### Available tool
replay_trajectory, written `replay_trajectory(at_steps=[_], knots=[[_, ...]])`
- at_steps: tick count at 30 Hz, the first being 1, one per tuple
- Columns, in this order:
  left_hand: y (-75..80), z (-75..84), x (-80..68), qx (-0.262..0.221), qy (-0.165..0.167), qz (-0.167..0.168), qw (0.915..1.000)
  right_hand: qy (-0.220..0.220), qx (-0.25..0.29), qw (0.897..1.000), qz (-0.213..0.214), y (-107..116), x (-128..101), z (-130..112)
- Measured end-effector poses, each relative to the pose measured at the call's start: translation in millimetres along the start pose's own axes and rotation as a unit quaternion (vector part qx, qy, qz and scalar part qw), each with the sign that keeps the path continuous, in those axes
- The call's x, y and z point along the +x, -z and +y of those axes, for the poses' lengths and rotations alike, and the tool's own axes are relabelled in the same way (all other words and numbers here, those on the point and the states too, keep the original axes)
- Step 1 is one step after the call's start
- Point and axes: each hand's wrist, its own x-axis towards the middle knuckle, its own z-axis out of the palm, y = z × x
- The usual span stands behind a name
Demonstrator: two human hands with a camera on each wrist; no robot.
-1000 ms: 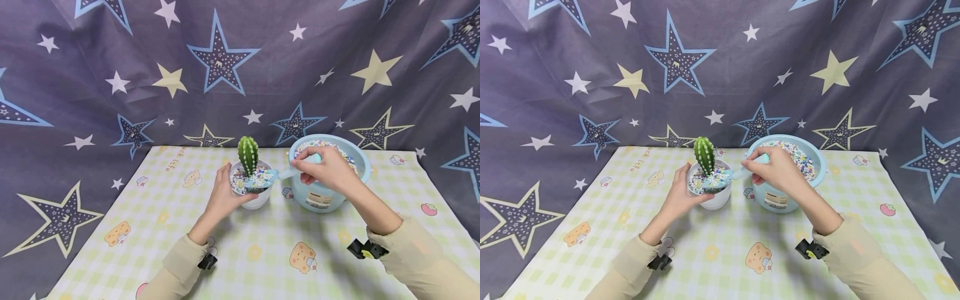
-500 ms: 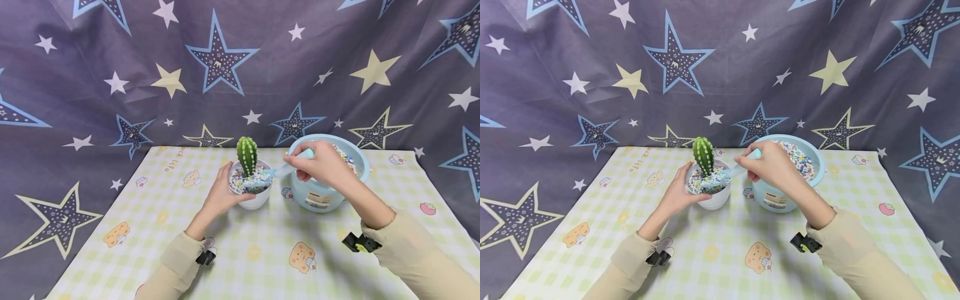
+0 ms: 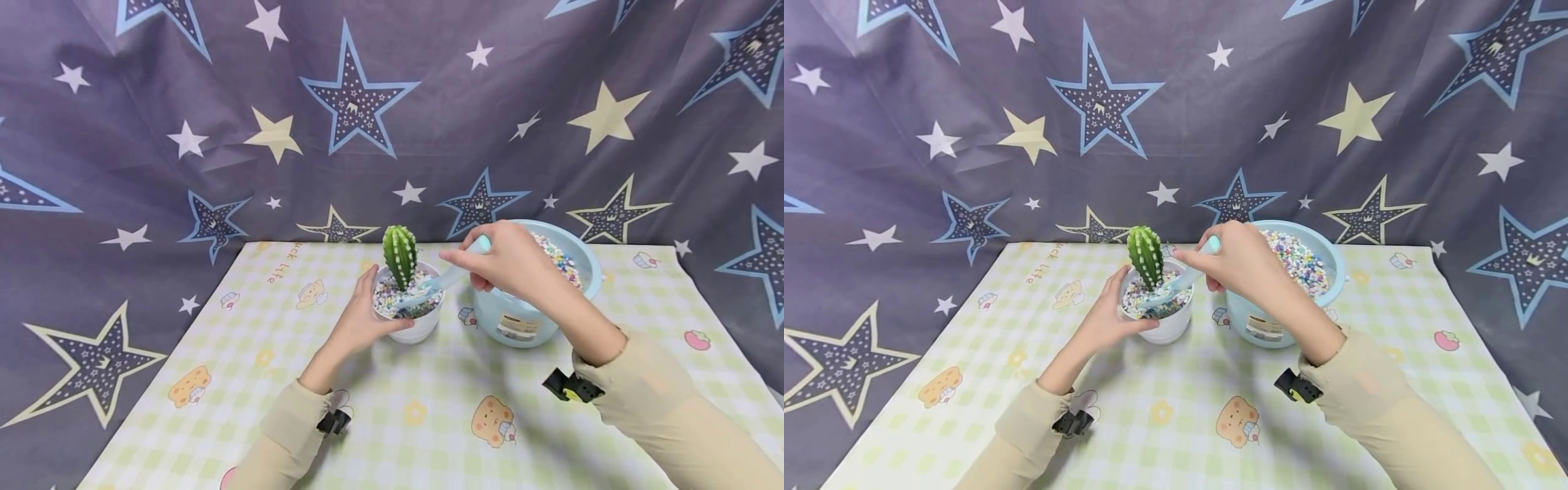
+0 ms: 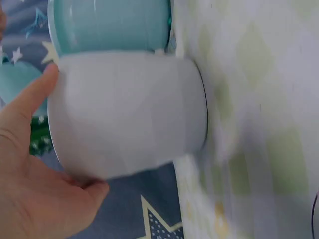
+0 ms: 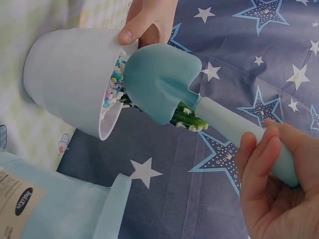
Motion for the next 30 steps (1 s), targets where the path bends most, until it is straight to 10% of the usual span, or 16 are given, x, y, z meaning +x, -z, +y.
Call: replay_trajectory(at_steps=[17, 30], knots=[[-12.1, 13.6, -10.4, 0.035, 0.032, 0.074, 0.9961, -0.023, 0.007, 1.000, -0.006, 4, 2, -7], [-2.8, 5.7, -1.7, 0.008, -0.004, 0.021, 0.9998, -0.040, 0.002, 0.999, -0.002, 15, -3, -4]])
